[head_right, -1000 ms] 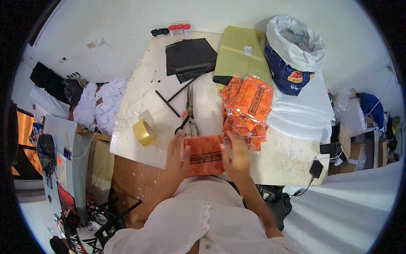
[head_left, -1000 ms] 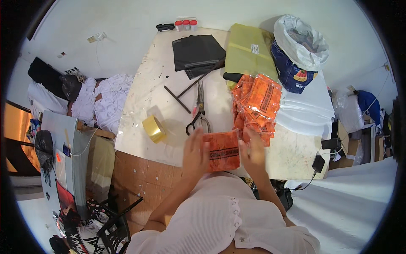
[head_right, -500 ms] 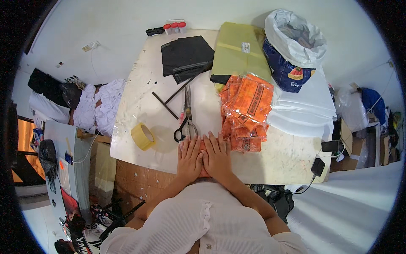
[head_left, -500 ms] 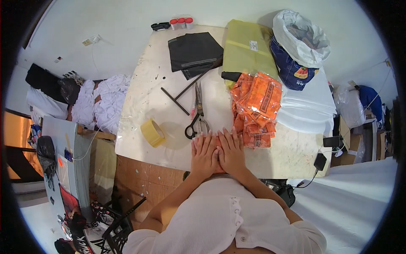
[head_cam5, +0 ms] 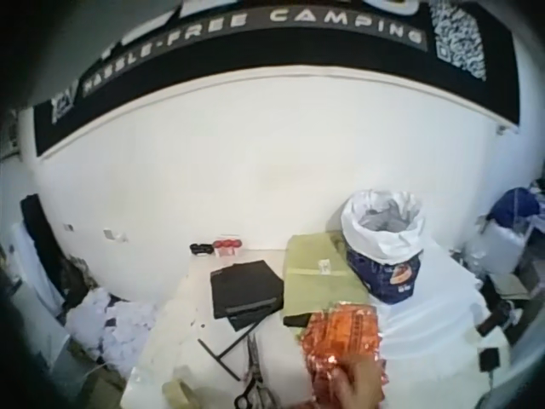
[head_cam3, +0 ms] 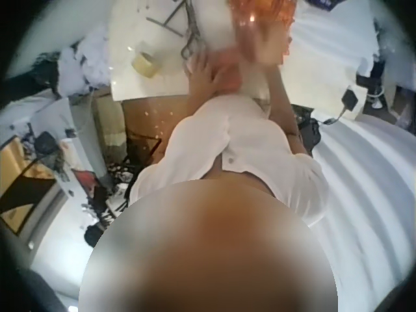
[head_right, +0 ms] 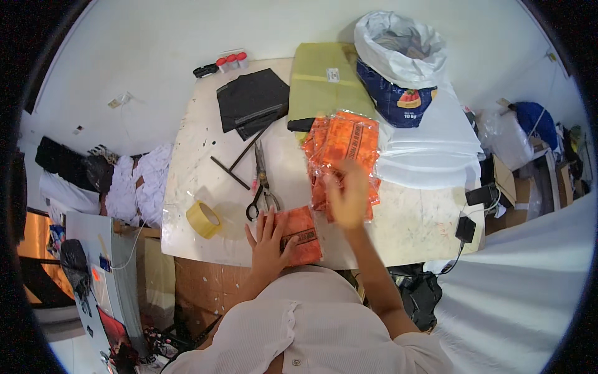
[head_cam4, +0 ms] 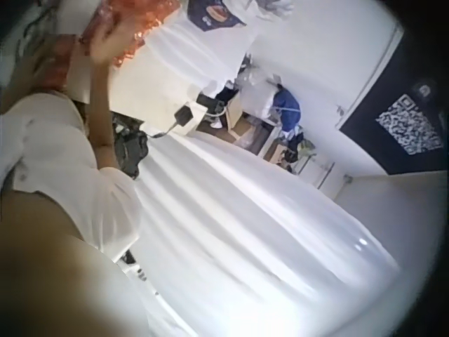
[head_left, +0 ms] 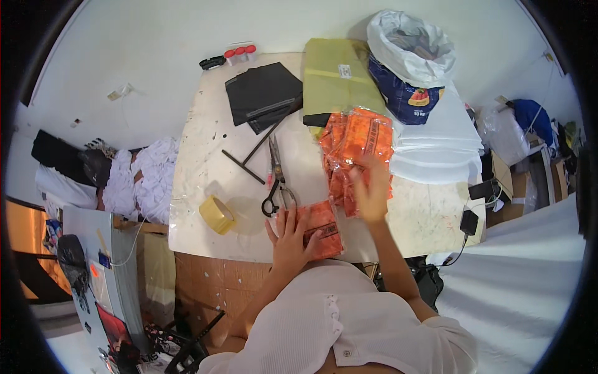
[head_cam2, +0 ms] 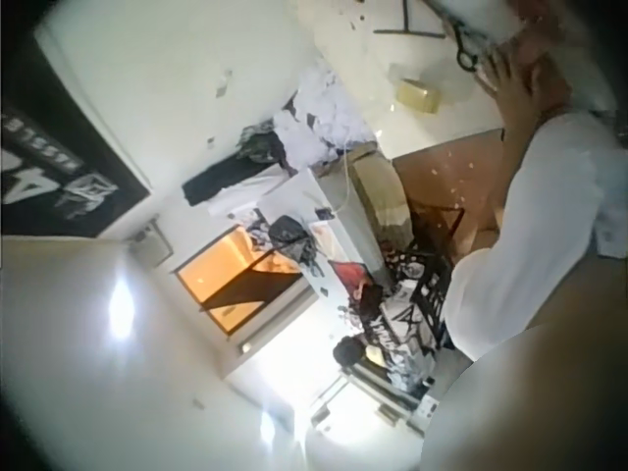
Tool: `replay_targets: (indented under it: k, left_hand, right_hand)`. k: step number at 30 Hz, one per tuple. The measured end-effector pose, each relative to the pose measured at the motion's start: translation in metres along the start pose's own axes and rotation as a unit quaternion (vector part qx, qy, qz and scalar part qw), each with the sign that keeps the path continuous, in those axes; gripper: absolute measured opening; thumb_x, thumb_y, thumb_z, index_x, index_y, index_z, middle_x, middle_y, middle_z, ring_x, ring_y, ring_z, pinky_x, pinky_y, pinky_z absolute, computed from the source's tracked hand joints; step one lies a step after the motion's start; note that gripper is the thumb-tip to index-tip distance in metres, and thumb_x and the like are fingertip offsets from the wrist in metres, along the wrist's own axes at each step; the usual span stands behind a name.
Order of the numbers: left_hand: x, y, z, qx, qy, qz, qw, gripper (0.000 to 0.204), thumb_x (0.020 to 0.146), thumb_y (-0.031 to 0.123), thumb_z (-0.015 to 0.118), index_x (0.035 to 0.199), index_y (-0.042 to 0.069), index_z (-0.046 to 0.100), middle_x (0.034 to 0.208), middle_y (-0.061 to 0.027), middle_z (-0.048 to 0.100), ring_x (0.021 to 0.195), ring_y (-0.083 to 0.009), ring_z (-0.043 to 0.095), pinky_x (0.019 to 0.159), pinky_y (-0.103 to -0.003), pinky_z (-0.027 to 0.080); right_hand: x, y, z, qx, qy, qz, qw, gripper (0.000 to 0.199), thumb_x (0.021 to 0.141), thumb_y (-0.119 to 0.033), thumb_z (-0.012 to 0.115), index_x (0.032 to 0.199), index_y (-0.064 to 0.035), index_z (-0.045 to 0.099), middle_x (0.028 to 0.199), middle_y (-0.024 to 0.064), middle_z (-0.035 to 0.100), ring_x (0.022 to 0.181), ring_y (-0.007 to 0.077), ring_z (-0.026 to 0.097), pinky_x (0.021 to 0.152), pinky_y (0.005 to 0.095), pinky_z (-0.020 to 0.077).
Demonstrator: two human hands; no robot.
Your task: Sorting and counting small orange packets on a workbench.
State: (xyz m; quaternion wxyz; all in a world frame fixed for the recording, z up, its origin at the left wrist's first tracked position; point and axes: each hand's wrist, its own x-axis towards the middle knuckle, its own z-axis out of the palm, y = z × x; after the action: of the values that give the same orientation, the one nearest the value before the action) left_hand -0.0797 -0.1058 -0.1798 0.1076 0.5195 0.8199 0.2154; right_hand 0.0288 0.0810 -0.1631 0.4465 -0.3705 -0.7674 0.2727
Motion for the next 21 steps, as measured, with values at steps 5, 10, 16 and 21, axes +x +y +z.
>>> replay_targets:
  k: [5, 10, 16, 21]
  left_hand:
    - [0.003, 0.006, -0.005, 0.043, -0.046, 0.094, 0.994, 0.059, 0.086, 0.048, 0.050, 0.137, 0.020, 0.039, 0.148, -0.0096, 0.023, 0.137, -0.0327, 0.016, 0.106, -0.060, 0.001]
    - [-0.001, 0.001, -0.003, 0.036, -0.036, 0.099, 0.994, 0.060, 0.086, 0.048, 0.049, 0.138, 0.019, 0.038, 0.148, -0.0107, 0.022, 0.138, -0.0325, 0.015, 0.106, -0.060, 0.003]
    - [0.002, 0.003, -0.011, -0.071, -0.015, 0.056, 0.996, 0.055, 0.091, 0.040, 0.046, 0.138, 0.014, 0.035, 0.147, -0.0152, 0.023, 0.136, -0.0352, 0.017, 0.107, -0.055, 0.005]
    - [0.025, 0.002, -0.036, -0.426, 0.032, 0.012, 0.904, 0.051, 0.094, 0.029, 0.047, 0.138, 0.006, 0.033, 0.135, -0.0179, 0.041, 0.125, -0.0259, 0.040, 0.103, -0.036, 0.030]
  right_hand:
    - [0.028, 0.119, -0.011, -0.079, 0.230, 0.136, 0.960, 0.041, 0.075, -0.026, 0.073, 0.093, 0.0057, 0.055, 0.091, 0.0138, 0.057, 0.081, 0.0240, 0.053, 0.075, 0.0335, 0.0427]
    - [0.020, 0.131, -0.017, 0.172, 0.114, 0.302, 0.931, 0.024, 0.077, -0.019, 0.073, 0.077, -0.0021, 0.056, 0.069, -0.0014, 0.053, 0.064, 0.0064, 0.045, 0.060, 0.0214, 0.0379]
    - [0.023, 0.080, -0.069, 0.224, 0.153, 0.218, 0.938, 0.016, 0.080, -0.013, 0.069, 0.084, -0.0051, 0.056, 0.075, -0.0020, 0.055, 0.065, 0.0060, 0.047, 0.061, 0.0224, 0.0406]
    - [0.031, -0.016, -0.099, 0.384, -0.033, 0.225, 0.895, 0.014, 0.080, -0.004, 0.065, 0.092, -0.0022, 0.058, 0.085, 0.0029, 0.063, 0.075, 0.0093, 0.059, 0.070, 0.0241, 0.0469]
